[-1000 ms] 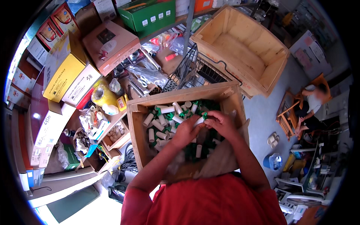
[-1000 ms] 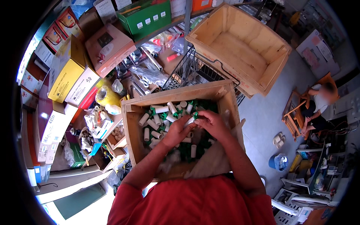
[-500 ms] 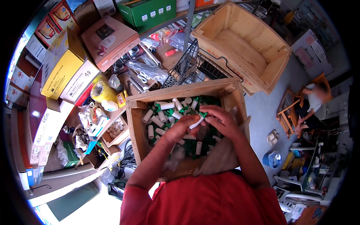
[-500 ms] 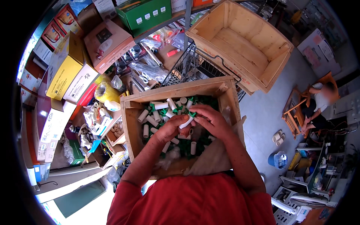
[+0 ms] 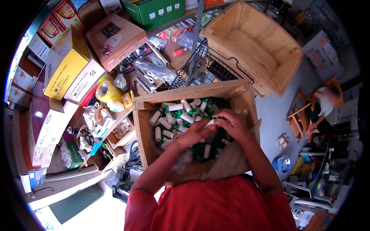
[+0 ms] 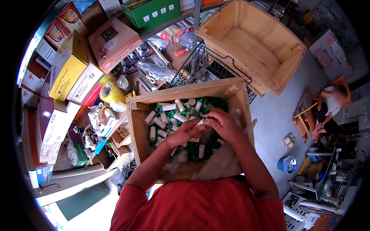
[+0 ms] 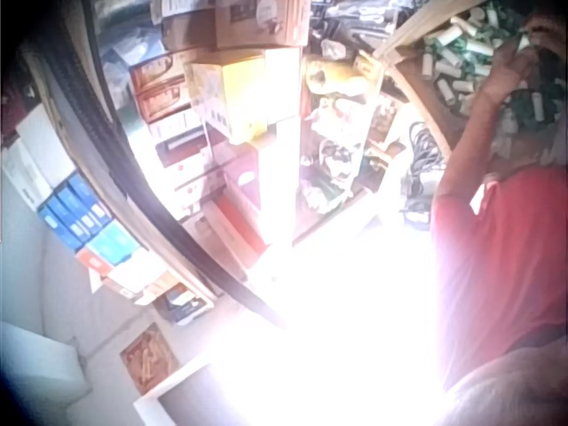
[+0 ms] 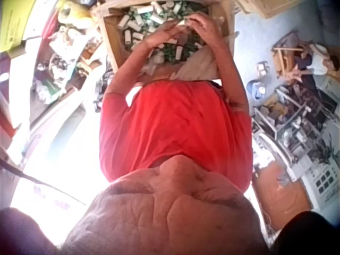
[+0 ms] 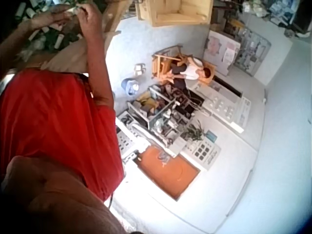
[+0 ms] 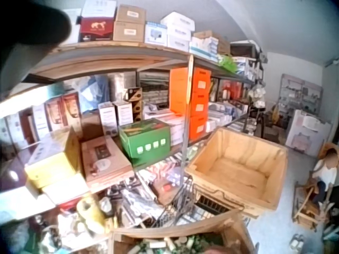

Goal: The person repeatedly picks up white cylindrical tubes and green caps from a wooden crate. They fit the green caps onto the white tubes by hand and place the assembled units back into the crate. The task involves continuous one-at-a-time handling of the components within the crate.

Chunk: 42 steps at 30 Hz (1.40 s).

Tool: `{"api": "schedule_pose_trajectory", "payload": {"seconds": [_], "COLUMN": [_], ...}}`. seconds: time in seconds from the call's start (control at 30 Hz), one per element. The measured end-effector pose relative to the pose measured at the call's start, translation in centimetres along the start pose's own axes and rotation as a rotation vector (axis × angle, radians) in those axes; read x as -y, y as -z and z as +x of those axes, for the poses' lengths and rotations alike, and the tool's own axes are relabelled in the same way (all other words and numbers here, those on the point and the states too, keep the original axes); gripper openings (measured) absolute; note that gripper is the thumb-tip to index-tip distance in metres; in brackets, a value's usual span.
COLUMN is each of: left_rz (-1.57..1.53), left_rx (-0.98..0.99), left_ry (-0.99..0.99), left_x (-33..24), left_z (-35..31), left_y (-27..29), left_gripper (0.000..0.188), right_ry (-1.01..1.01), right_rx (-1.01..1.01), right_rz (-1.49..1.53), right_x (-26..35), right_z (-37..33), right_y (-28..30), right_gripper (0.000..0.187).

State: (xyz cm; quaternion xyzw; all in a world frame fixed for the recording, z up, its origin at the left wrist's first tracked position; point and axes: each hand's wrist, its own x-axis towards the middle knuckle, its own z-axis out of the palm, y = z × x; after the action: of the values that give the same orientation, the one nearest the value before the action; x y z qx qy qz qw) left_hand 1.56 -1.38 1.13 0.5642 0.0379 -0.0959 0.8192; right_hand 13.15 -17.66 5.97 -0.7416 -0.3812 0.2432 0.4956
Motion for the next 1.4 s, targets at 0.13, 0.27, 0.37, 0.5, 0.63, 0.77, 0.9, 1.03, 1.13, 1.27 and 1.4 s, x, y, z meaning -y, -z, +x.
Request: {"api": "schedule_pose_trajectory", "payload": {"seconds": [0.13,0.27,0.37,0.5,0.63,0.77,0.9,1.03,1.13,1.27,1.4], "left_rz": [0.036,0.278,0.627,0.595,0.284,-0.011,-0.408,-1.062,-0.962,-0.287,0.835], "left_rx": [-0.053,-0.121,-0.190,-0.264,-0.367,-0.482,-0.680,-0.520,-0.456,-0.477,-0.357], "left_ry": [-0.070,-0.102,-0.204,-0.195,-0.160,0.008,-0.032,-0.210,-0.110,0.051,-0.074], "left_x": [0.2,0.0,-0.6,-1.3,-2.2,-2.7,-1.4,-1.1,-0.1,-0.9,-0.2], "left_z": [0.2,0.2,0.1,-0.2,-0.7,-1.8,-2.4,-3.4,-3.6,-2.3,-0.6], "left_y": [-0.3,-0.1,0.6,1.2,1.8,2.0,3.6,4.4,4.3,2.0,0.7], "left_gripper": [0.027,0.026,0.030,0.031,0.027,0.029,0.033,0.042,0.040,0.030,0.020], "right_ry": [-0.073,-0.043,-0.019,-0.002,-0.051,-0.031,-0.035,-0.019,-0.006,-0.004,0.013], "right_rx": [-0.033,-0.043,0.008,-0.191,-0.315,-0.362,-0.368,-0.383,-0.396,-0.400,-0.398], "right_rz": [0.044,0.048,-0.021,0.164,0.223,0.284,0.350,0.402,0.421,0.421,0.418], "right_x": [0.0,0.1,0.3,0.0,0.5,0.9,1.1,1.3,1.5,1.6,1.7], "right_z": [0.1,0.2,0.3,0.5,0.8,0.7,0.7,0.6,0.5,0.4,0.5], "right_y": [-0.3,-0.5,-0.4,-0.6,0.5,0.4,0.8,1.4,1.5,1.8,1.8], "right_gripper": [0.017,0.017,0.020,0.025,0.032,0.034,0.035,0.036,0.036,0.035,0.033]}}
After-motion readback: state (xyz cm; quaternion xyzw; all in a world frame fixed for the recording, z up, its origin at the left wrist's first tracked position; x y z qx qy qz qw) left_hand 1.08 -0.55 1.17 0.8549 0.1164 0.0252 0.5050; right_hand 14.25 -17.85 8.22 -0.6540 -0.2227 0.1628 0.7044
